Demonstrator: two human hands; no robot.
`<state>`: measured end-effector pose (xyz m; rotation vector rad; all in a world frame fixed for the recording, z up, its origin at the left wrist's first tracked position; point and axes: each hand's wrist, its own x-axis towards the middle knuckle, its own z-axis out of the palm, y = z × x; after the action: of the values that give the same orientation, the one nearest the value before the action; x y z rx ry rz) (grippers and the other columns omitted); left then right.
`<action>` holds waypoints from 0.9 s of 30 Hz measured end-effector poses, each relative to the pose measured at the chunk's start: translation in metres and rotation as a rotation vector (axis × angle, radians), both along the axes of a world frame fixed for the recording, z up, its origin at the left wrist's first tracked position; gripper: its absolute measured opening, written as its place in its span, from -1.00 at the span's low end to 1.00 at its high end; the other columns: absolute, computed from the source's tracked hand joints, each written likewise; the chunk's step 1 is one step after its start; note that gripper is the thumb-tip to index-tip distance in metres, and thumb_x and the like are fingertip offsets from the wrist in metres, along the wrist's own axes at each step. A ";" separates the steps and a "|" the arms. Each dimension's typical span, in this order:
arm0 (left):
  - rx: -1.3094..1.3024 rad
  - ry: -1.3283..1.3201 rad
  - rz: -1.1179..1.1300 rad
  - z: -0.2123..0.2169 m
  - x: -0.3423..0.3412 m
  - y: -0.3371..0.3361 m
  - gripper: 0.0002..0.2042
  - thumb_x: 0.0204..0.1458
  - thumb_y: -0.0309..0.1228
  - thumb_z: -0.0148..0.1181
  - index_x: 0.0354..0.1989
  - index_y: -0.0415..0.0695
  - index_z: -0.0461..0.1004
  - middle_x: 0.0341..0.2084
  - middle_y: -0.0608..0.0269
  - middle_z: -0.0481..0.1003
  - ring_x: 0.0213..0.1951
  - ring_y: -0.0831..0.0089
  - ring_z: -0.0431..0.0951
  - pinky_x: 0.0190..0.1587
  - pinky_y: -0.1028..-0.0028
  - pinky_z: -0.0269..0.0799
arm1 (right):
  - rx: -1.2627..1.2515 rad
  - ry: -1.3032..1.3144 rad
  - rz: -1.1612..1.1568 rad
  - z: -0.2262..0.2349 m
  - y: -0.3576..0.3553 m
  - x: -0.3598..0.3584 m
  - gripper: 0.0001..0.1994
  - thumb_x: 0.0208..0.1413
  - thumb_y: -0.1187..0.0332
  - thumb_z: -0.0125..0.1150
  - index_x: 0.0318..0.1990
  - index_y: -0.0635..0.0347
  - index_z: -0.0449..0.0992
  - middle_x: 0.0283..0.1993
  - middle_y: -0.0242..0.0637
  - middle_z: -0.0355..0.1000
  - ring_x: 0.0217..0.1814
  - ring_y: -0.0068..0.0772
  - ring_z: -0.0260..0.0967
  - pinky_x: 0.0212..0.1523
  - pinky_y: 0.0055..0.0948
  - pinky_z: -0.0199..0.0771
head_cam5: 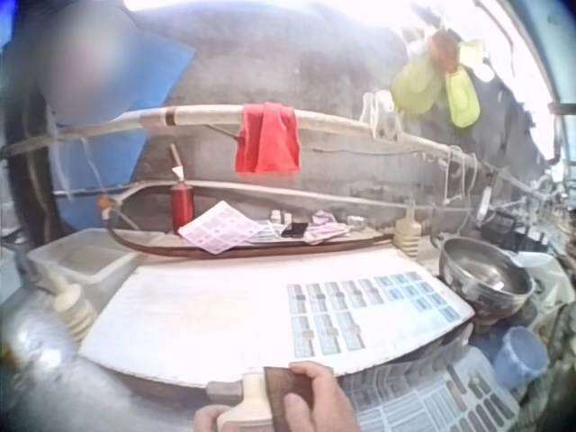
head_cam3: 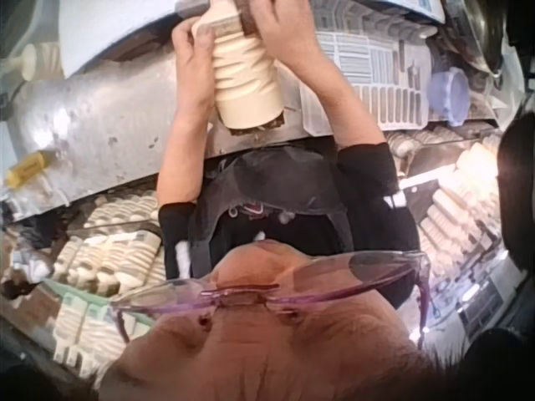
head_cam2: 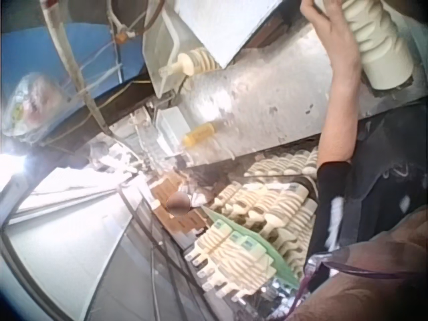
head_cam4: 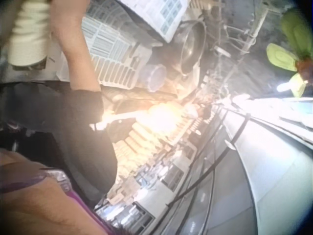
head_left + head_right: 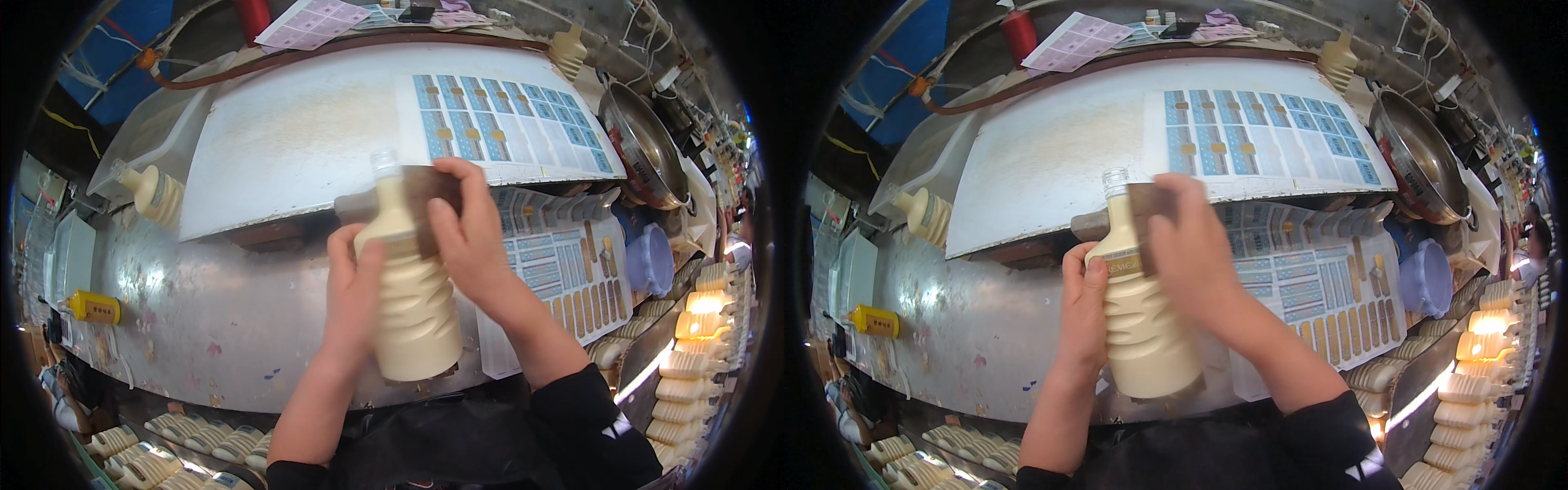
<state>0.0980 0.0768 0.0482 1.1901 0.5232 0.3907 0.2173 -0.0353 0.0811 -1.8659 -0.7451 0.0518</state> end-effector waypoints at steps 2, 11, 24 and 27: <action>-0.007 -0.025 0.004 -0.003 0.000 0.000 -0.66 0.40 -0.23 -0.02 0.20 -0.16 0.22 0.02 0.15 0.39 0.01 0.48 0.43 0.07 0.43 0.42 | 0.028 0.013 -0.017 -0.012 -0.012 0.008 -0.57 0.28 0.43 -0.01 0.28 0.32 0.24 0.23 0.14 0.34 0.29 0.12 0.33 0.34 -0.12 0.25; 0.002 -0.035 0.043 -0.001 -0.021 -0.007 -0.49 0.34 -0.27 0.06 0.37 -0.23 0.17 0.15 0.05 0.45 0.14 0.36 0.48 0.22 0.38 0.40 | 0.195 0.052 0.067 -0.015 -0.015 0.019 -0.58 0.29 0.51 0.09 0.29 0.26 0.27 0.13 -0.21 0.37 0.16 -0.47 0.32 0.23 -0.42 0.32; -0.095 0.037 -0.128 -0.003 -0.034 -0.017 -0.27 0.02 -0.45 0.36 0.37 -0.24 0.15 0.09 0.06 0.50 0.11 0.29 0.54 0.22 0.27 0.45 | 0.088 0.063 0.037 -0.015 -0.020 0.021 -0.60 0.29 0.46 0.04 0.27 0.30 0.27 0.19 -0.07 0.36 0.22 -0.20 0.35 0.28 -0.30 0.31; 0.162 0.162 -0.177 0.014 -0.031 -0.023 -0.28 0.08 -0.35 0.40 0.35 -0.21 0.13 0.16 0.07 0.42 0.16 0.36 0.46 0.21 0.30 0.42 | 0.118 0.119 0.093 0.001 -0.004 0.005 -0.59 0.27 0.43 -0.01 0.24 0.35 0.27 0.21 0.10 0.34 0.24 0.14 0.34 0.31 -0.14 0.29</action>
<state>0.0672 0.0535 0.0617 1.4213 0.5286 0.1883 0.2223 -0.0392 0.0820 -1.7006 -0.7362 0.1736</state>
